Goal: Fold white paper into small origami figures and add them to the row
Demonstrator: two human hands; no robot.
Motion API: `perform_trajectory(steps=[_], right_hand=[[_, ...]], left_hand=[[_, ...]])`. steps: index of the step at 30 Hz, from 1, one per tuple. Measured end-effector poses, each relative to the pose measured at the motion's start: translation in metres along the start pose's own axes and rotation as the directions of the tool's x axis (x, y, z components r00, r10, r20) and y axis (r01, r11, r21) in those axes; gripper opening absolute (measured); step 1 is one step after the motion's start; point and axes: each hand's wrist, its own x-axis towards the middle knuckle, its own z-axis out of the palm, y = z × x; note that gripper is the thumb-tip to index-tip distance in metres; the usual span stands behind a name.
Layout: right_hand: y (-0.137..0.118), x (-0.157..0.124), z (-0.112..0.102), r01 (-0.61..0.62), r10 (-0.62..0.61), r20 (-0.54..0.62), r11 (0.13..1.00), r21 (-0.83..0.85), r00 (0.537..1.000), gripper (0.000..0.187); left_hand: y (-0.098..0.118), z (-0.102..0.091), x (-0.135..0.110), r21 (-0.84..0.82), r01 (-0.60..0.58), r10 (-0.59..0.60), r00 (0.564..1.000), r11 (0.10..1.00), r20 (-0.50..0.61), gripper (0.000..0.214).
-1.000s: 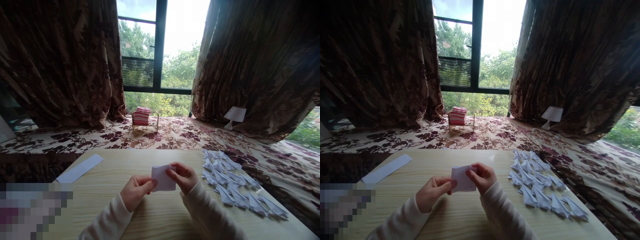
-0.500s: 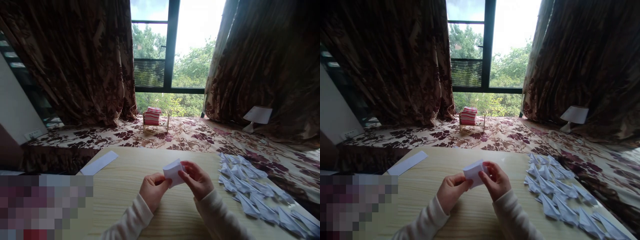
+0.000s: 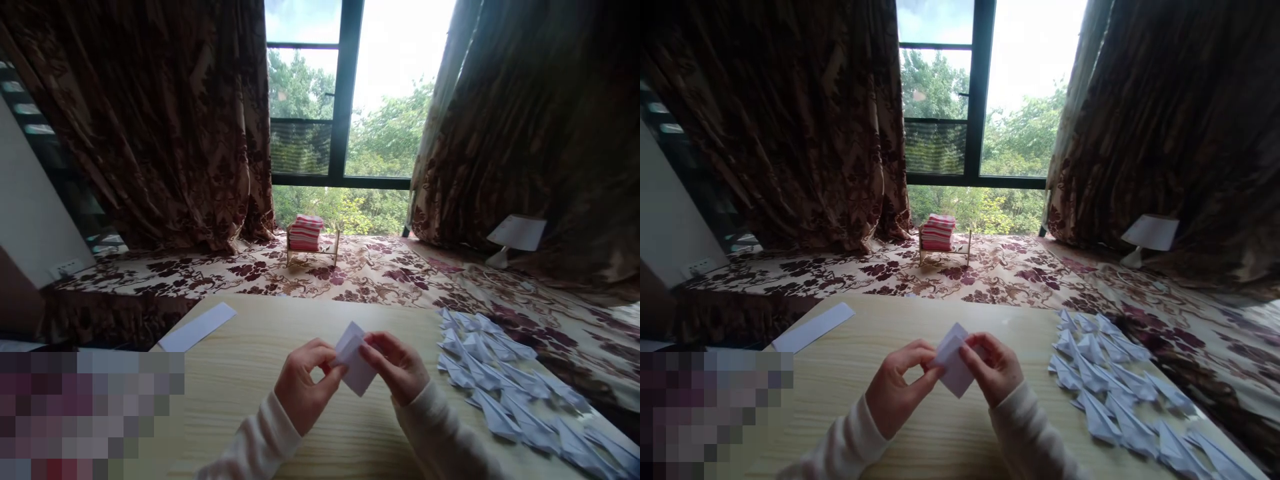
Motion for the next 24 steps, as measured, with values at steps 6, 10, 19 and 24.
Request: perform_trajectory(steps=[6,10,19,24], right_hand=[[0.004,0.002,0.003,0.084,-0.084,0.003,0.989,-0.118,0.996,0.029],[0.004,0.002,0.003,0.145,-0.148,-0.009,0.977,-0.159,0.989,0.026],[0.0,-0.002,0.008,0.098,-0.102,-0.03,0.988,-0.119,0.994,0.025],[-0.007,-0.003,0.012,0.101,-0.104,-0.064,0.994,-0.047,0.992,0.023]], left_hand=[[-0.001,-0.002,-0.002,0.009,-0.012,0.011,0.998,1.0,0.067,0.016],[-0.002,-0.002,-0.001,0.037,-0.03,0.028,0.998,0.999,0.05,0.018],[0.005,0.0,-0.001,0.022,0.051,-0.053,0.997,0.998,0.063,0.024],[0.002,0.002,-0.003,0.097,-0.014,0.015,1.0,0.995,-0.005,0.021]])
